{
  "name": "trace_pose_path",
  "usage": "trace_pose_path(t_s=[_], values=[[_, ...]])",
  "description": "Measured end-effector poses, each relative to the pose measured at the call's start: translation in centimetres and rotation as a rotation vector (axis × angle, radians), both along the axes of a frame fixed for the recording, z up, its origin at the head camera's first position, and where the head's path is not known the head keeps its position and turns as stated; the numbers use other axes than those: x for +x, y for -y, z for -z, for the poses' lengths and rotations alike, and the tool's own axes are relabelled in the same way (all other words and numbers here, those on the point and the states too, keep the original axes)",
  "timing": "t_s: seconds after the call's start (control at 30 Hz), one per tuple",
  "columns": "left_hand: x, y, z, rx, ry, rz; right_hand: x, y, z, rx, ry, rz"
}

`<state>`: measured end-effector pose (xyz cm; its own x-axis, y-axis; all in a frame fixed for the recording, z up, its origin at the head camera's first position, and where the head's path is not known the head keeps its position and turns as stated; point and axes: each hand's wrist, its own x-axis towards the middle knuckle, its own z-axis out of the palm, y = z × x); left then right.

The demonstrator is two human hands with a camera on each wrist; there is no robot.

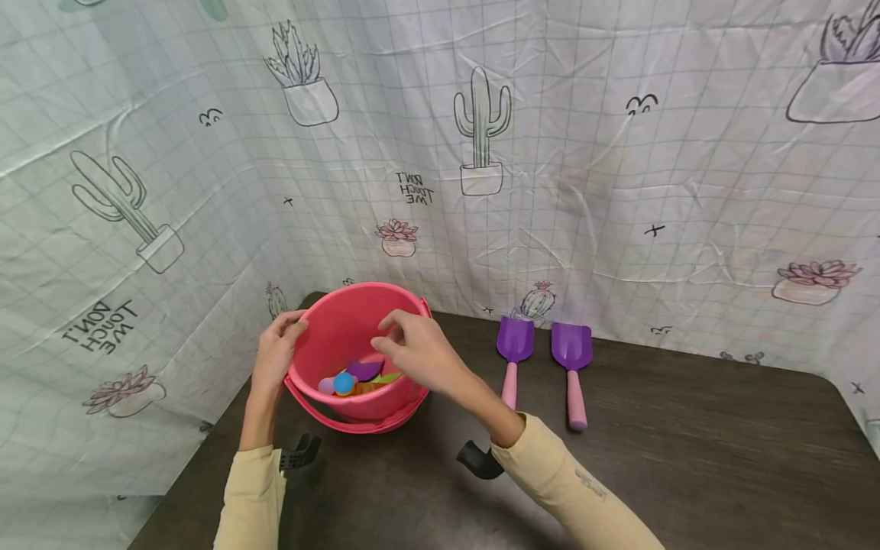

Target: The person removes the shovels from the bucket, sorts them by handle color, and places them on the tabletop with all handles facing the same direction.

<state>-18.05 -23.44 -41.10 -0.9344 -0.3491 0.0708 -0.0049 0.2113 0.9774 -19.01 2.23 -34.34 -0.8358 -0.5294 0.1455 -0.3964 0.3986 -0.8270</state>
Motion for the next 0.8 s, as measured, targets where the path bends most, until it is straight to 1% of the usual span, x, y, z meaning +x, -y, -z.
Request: trace_pose_path(t_s=[0.33, 0.5, 0.57, 0.7, 0.8], values=[[-0.3, -0.2, 0.1, -0.012, -0.003, -0.01, 0.3, 1.3, -0.1, -0.013, 0.034, -0.059], [-0.2, -0.2, 0.2, -0.025, 0.003, -0.016, 0.1, 1.6, 0.3, -0.012, 0.04, -0.079], [-0.2, -0.1, 0.1, -0.022, 0.007, -0.014, 0.0, 1.8, 0.5, -0.015, 0.056, -0.077], [-0.1, -0.1, -0.1, -0.01, 0.021, -0.011, -0.2, 2.4, 0.8, -0.025, 0.105, -0.076], [0.2, -0.2, -0.7, 0.005, 0.032, -0.007, -0.4, 3.0, 1.0, 0.003, 0.118, -0.064]])
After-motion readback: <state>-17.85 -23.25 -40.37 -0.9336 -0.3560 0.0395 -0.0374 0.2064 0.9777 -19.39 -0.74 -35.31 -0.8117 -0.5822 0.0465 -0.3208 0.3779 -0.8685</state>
